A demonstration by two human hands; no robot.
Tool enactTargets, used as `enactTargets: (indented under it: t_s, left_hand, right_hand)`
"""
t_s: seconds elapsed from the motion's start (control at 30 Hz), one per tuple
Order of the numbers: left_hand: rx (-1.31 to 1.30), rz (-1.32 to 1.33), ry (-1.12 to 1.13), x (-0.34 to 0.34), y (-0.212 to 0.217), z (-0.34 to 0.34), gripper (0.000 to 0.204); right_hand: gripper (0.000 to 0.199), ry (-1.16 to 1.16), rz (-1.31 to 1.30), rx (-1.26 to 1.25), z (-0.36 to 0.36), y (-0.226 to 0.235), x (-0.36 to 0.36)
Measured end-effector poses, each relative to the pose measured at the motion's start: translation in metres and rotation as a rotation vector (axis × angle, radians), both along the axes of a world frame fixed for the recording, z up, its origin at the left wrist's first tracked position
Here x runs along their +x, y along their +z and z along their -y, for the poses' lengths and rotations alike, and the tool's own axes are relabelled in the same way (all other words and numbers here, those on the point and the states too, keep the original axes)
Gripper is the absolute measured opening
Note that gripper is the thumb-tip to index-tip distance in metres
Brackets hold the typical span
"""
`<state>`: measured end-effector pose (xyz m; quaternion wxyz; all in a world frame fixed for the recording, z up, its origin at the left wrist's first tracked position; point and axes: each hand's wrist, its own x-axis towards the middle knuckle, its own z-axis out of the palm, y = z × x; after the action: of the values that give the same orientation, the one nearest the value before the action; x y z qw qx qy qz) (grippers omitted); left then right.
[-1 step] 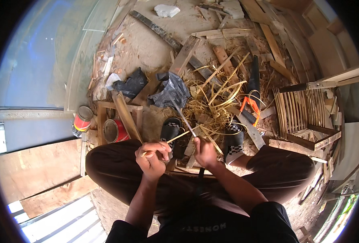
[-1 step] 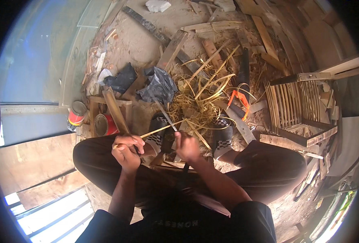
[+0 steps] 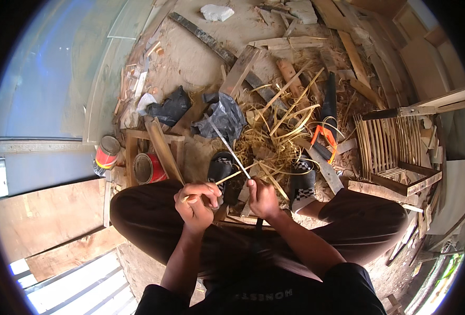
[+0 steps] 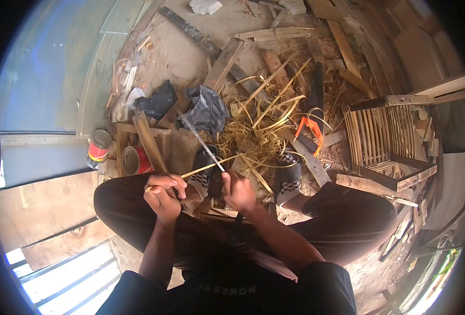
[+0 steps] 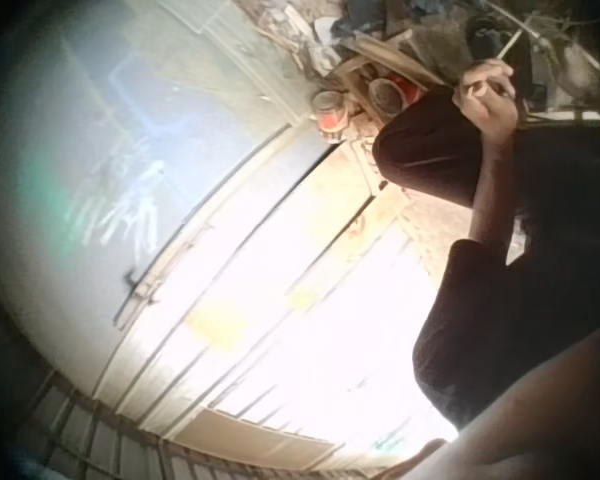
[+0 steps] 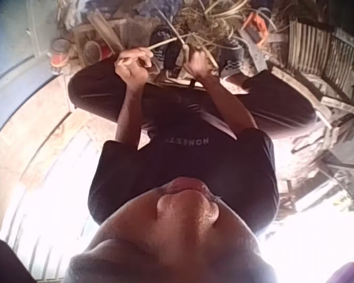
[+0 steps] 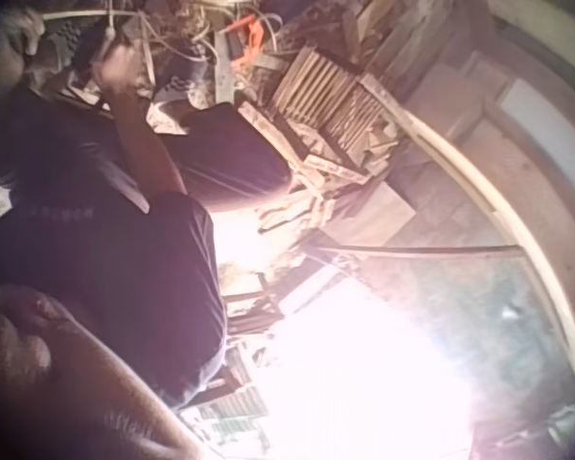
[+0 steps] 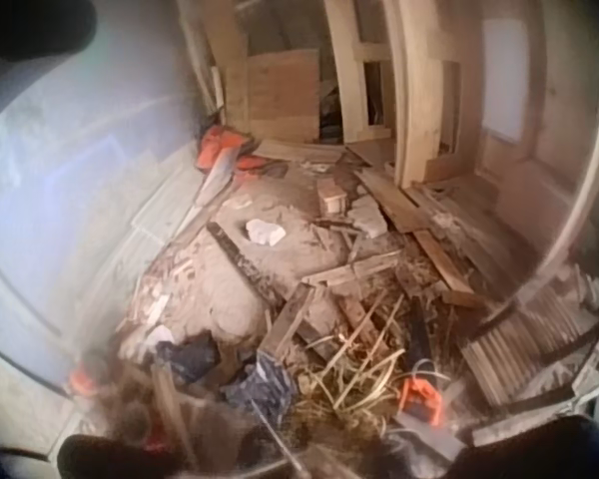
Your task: The person sits on the floor and uses a knife to shave thin strips from long bamboo sticks. They repeatedly rotate the sticks and pull the knife along their length to remove the outer layer, producing a pile of shavings.
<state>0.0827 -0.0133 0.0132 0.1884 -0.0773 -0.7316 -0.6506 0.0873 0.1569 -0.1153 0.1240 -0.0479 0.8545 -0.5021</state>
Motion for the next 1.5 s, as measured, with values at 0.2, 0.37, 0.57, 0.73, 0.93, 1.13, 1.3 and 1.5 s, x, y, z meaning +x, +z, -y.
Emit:
enactTargets:
  t_s: [0.2, 0.37, 0.57, 0.73, 0.93, 1.13, 1.3, 1.5]
  left_hand:
    - [0.063, 0.028, 0.007, -0.004, -0.002, 0.001, 0.044]
    - [-0.023, -0.016, -0.019, -0.006, 0.001, -0.008, 0.042]
    - [-0.053, -0.001, 0.002, -0.011, -0.002, -0.003, 0.045]
    - [-0.069, -0.074, 0.024, -0.003, -0.009, -0.009, 0.047]
    - [0.028, -0.012, 0.100, -0.012, 0.000, -0.009, 0.041]
    - [0.004, -0.027, 0.085, -0.008, -0.004, -0.007, 0.039]
    - [0.012, -0.046, 0.052, -0.006, -0.006, -0.011, 0.040]
    - [0.048, -0.002, 0.091, -0.004, -0.004, -0.007, 0.037]
  right_hand:
    - [0.037, -0.072, 0.168, 0.314, -0.036, -0.106, 0.012]
    - [0.038, -0.110, 0.270, 0.209, -0.018, -0.084, 0.006]
    - [0.038, -0.180, 0.272, 0.248, -0.027, -0.117, 0.010]
    - [0.040, -0.101, 0.258, 0.193, -0.023, -0.111, 0.011]
    - [0.051, -0.079, 0.392, 0.294, -0.027, -0.115, 0.004]
    - [0.053, -0.051, 0.440, 0.371, -0.030, -0.103, 0.003]
    - [0.053, -0.106, 0.485, 0.407, -0.037, -0.121, 0.006]
    - [0.055, 0.002, 0.536, 0.508, -0.041, -0.123, 0.009]
